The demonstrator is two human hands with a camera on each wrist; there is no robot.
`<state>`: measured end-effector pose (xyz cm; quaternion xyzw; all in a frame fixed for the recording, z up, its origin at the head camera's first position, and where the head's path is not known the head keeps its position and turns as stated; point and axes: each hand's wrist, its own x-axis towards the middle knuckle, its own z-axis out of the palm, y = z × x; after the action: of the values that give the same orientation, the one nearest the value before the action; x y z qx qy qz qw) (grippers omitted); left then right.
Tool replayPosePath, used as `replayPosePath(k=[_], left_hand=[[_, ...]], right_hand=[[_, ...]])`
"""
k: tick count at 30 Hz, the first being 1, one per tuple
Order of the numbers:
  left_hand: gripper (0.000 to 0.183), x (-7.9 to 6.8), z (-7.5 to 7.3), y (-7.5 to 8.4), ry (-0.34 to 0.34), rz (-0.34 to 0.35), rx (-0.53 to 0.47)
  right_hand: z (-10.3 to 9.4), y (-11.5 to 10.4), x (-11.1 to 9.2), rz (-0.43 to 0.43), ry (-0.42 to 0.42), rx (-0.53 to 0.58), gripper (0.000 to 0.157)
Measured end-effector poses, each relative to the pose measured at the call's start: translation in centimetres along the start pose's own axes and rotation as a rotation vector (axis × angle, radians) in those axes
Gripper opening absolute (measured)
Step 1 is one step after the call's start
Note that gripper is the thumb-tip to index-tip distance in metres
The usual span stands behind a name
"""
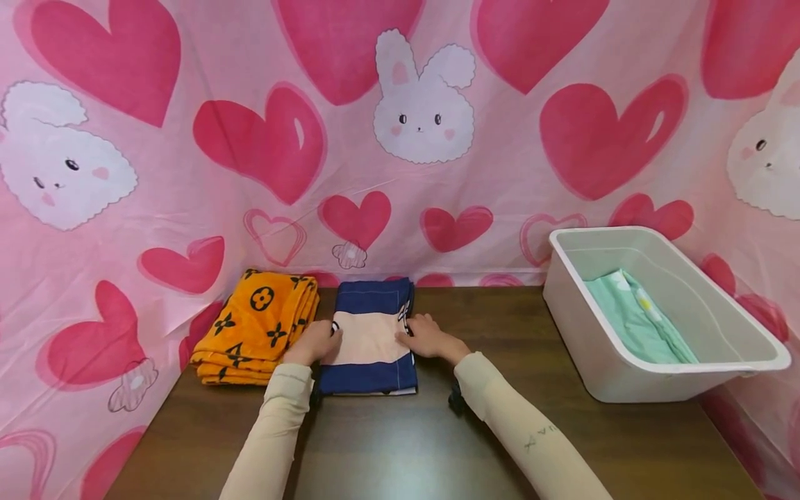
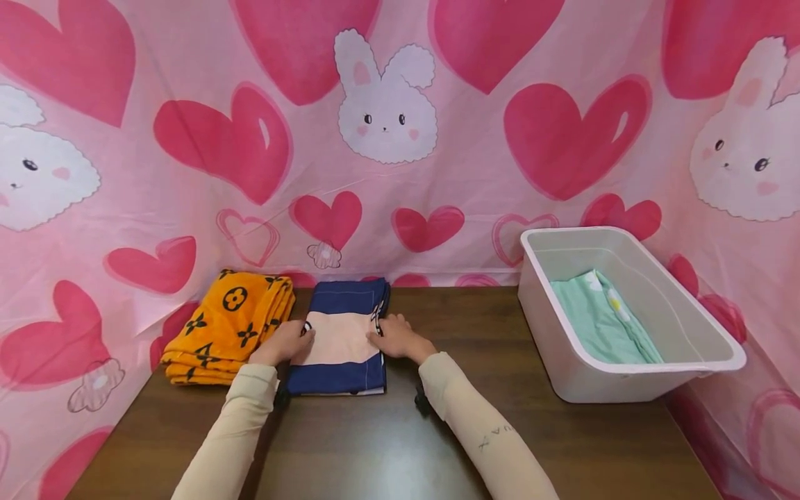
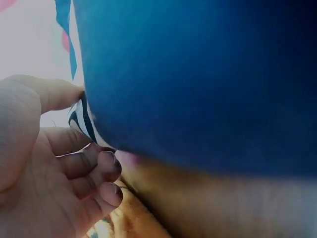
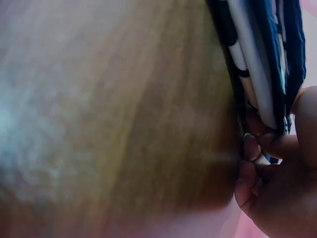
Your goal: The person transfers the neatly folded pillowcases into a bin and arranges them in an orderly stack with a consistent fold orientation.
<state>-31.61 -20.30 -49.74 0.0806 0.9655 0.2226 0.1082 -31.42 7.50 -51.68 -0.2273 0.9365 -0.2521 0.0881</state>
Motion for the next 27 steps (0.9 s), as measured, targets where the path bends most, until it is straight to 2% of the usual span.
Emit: replayPosePath(k=[5,9,16,27], left_hand=[[0.036,-0.2,0.2,0.5,-0.004,0.016,0.057],[0.035,-0.4,0.1,0.7,-0.014,0.023,0.079],[0.045,-0.5,0.0,0.5,-0.068,-0.01,0.028],[0.034,-0.5,0.0,-0.2,-0.084,0.028,-0.04]], right_hand=[[0.2,-0.3,0.0,-0.026,0.023,-0.043,0.047],[0.3,-0.5,0.1,-0.05,0.049,-0.089,0.037],[0.6,-0.3,0.0,-0.057,0.045,-0.196,0.029],[0.3,-0.8,-1.0,-0.071,0.004,-0.246,0.028]])
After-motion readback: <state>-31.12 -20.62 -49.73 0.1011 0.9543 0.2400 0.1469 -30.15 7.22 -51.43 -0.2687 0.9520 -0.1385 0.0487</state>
